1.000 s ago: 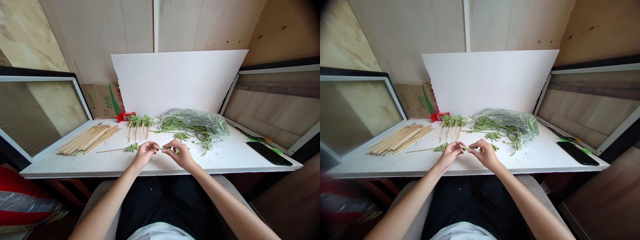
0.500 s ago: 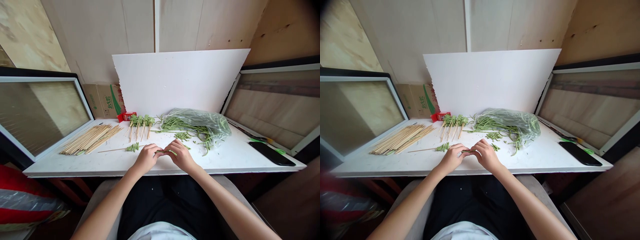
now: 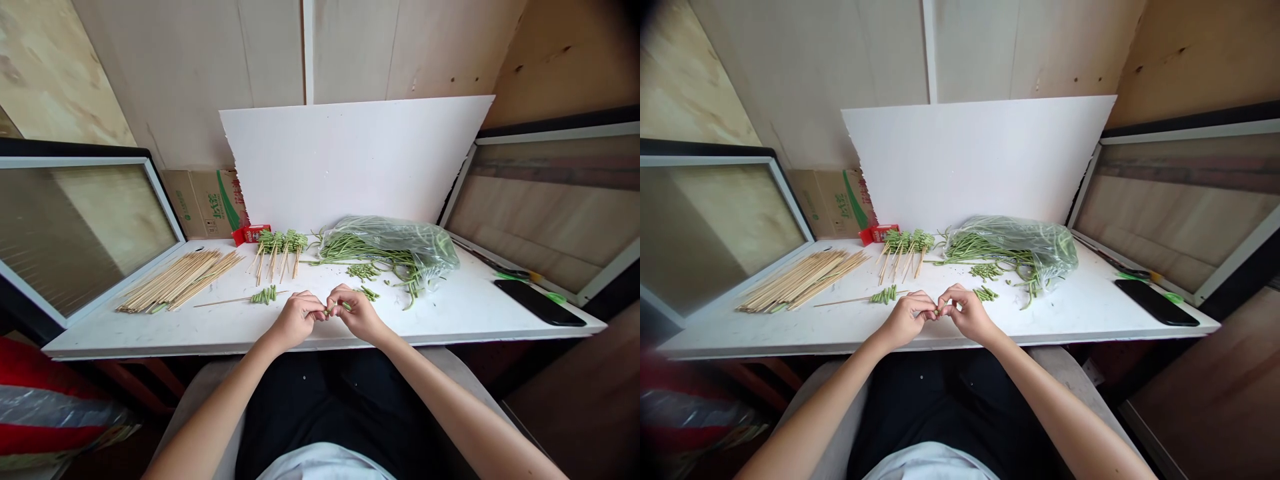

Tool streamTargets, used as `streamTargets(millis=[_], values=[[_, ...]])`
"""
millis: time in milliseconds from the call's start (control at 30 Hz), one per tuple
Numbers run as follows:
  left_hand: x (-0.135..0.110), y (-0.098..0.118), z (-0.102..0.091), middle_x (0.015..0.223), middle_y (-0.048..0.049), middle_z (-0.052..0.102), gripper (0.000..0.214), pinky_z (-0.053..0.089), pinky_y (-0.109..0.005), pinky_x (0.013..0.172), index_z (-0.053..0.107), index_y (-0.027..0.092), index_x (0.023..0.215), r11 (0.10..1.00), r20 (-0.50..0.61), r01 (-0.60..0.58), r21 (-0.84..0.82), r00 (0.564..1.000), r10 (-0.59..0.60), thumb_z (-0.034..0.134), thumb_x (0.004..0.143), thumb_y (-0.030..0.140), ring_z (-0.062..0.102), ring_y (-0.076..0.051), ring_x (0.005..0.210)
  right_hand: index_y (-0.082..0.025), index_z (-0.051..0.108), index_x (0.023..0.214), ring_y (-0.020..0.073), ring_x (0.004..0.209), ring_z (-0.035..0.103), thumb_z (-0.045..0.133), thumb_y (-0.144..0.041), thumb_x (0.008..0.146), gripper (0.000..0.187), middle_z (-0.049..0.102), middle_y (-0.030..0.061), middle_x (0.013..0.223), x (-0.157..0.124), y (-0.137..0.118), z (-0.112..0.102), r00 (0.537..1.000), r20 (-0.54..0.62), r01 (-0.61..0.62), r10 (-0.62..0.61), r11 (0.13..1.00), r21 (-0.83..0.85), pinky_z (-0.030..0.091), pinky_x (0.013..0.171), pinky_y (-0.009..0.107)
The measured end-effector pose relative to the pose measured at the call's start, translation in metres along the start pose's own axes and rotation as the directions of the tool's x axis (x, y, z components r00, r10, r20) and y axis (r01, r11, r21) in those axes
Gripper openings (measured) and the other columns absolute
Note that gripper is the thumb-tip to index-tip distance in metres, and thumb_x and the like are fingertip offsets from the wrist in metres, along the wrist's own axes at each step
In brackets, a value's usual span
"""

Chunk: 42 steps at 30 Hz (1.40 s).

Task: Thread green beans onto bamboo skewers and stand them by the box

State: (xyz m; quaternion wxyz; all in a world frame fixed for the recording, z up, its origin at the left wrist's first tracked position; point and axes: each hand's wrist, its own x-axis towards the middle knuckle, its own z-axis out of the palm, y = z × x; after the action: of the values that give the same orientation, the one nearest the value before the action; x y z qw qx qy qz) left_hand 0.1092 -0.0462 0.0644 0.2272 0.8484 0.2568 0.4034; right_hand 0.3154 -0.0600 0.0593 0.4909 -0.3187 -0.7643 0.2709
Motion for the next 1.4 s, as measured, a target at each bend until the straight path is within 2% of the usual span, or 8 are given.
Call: streamTargets(millis=[133,333,467,633,867,1067,1200,1400], values=[[0.002,0.004,-0.002,0.081,-0.0077,0.075,0.026,0.054,-0.033,0.082,0.078,0.018,0.078,0.989,0.007,0.073,-0.131,0.997,-0.073,0.058,0.094,0.012,0.068,-0.02,0.084,-0.022,0.075,0.088,0.0213,0.08,0.066,0.076,-0.049,0.091,0.026,0.069,0.0058,0.084,0.001,0.007,-0.003,0.997,-0.01,-0.072,0.076,0.979,0.19,0.053,0.076,0.036],[-0.001,-0.01,-0.001,0.087,-0.0093,0.076,0.024,0.055,-0.032,0.085,0.081,0.017,0.087,0.971,0.027,0.161,-0.175,0.987,-0.159,0.061,0.098,0.021,0.069,-0.02,0.087,-0.02,0.076,0.088,0.017,0.067,0.06,0.079,-0.057,0.084,0.037,0.071,0.0053,0.084,0.006,0.024,-0.027,0.968,-0.153,-0.174,0.201,0.969,0.175,0.047,0.06,0.03],[-0.003,-0.021,0.004,0.092,-0.0091,0.076,0.016,0.053,-0.035,0.091,0.083,0.021,0.092,0.982,0.009,0.175,-0.077,0.985,-0.175,0.069,0.096,0.026,0.067,-0.023,0.096,-0.022,0.082,0.09,0.021,0.078,0.063,0.077,-0.057,0.086,0.035,0.076,0.0079,0.089,0.006,0.039,-0.046,0.968,-0.177,-0.196,0.176,0.976,-0.1,0.046,0.064,0.031],[-0.008,-0.033,0.013,0.097,-0.0088,0.073,0.01,0.05,-0.038,0.093,0.082,0.022,0.096,0.968,-0.037,0.223,0.113,0.975,-0.22,0.075,0.09,0.027,0.063,-0.026,0.103,-0.023,0.084,0.097,0.027,0.089,0.065,0.069,-0.054,0.093,0.035,0.077,0.0096,0.091,0.003,0.057,-0.055,0.972,-0.172,-0.217,0.161,0.896,-0.388,0.049,0.077,0.038],[-0.006,-0.036,0.019,0.097,-0.0086,0.078,0.01,0.05,-0.04,0.096,0.082,0.021,0.091,0.966,-0.125,0.256,-0.031,0.958,-0.258,0.08,0.087,0.03,0.067,-0.026,0.102,-0.021,0.083,0.104,0.0326,0.095,0.06,0.067,-0.048,0.096,0.032,0.076,0.0125,0.095,-0.003,0.062,-0.045,0.987,-0.152,-0.132,0.049,0.783,-0.607,0.048,0.087,0.048],[-0.002,-0.033,0.023,0.099,-0.0135,0.08,0.031,0.056,-0.04,0.093,0.08,0.016,0.095,0.858,-0.21,0.372,-0.354,0.863,-0.46,0.081,0.084,0.045,0.074,-0.027,0.097,-0.025,0.081,0.105,0.0306,0.101,0.061,0.061,-0.05,0.101,0.033,0.077,0.0103,0.1,0.001,0.024,-0.022,1.0,0.008,-0.015,0.021,0.899,-0.439,0.049,0.09,0.046],[-0.001,-0.029,0.027,0.1,-0.0147,0.08,0.038,0.055,-0.038,0.09,0.079,0.014,0.093,0.774,-0.229,0.399,-0.491,0.799,-0.556,0.081,0.081,0.05,0.072,-0.027,0.096,-0.025,0.079,0.1,0.029,0.1,0.062,0.067,-0.052,0.097,0.03,0.077,0.0092,0.096,0.0,0.014,-0.005,1.0,0.013,-0.004,0.009,0.935,-0.355,0.05,0.087,0.043],[0.0,-0.02,0.031,0.1,-0.0123,0.079,0.037,0.052,-0.037,0.095,0.081,0.015,0.093,0.759,-0.195,0.398,-0.515,0.808,-0.556,0.08,0.082,0.051,0.068,-0.025,0.1,-0.026,0.077,0.098,0.0282,0.096,0.063,0.066,-0.049,0.098,0.025,0.075,0.0091,0.093,-0.004,0.016,0.005,0.998,-0.068,-0.025,0.004,0.953,-0.302,0.05,0.074,0.038]])
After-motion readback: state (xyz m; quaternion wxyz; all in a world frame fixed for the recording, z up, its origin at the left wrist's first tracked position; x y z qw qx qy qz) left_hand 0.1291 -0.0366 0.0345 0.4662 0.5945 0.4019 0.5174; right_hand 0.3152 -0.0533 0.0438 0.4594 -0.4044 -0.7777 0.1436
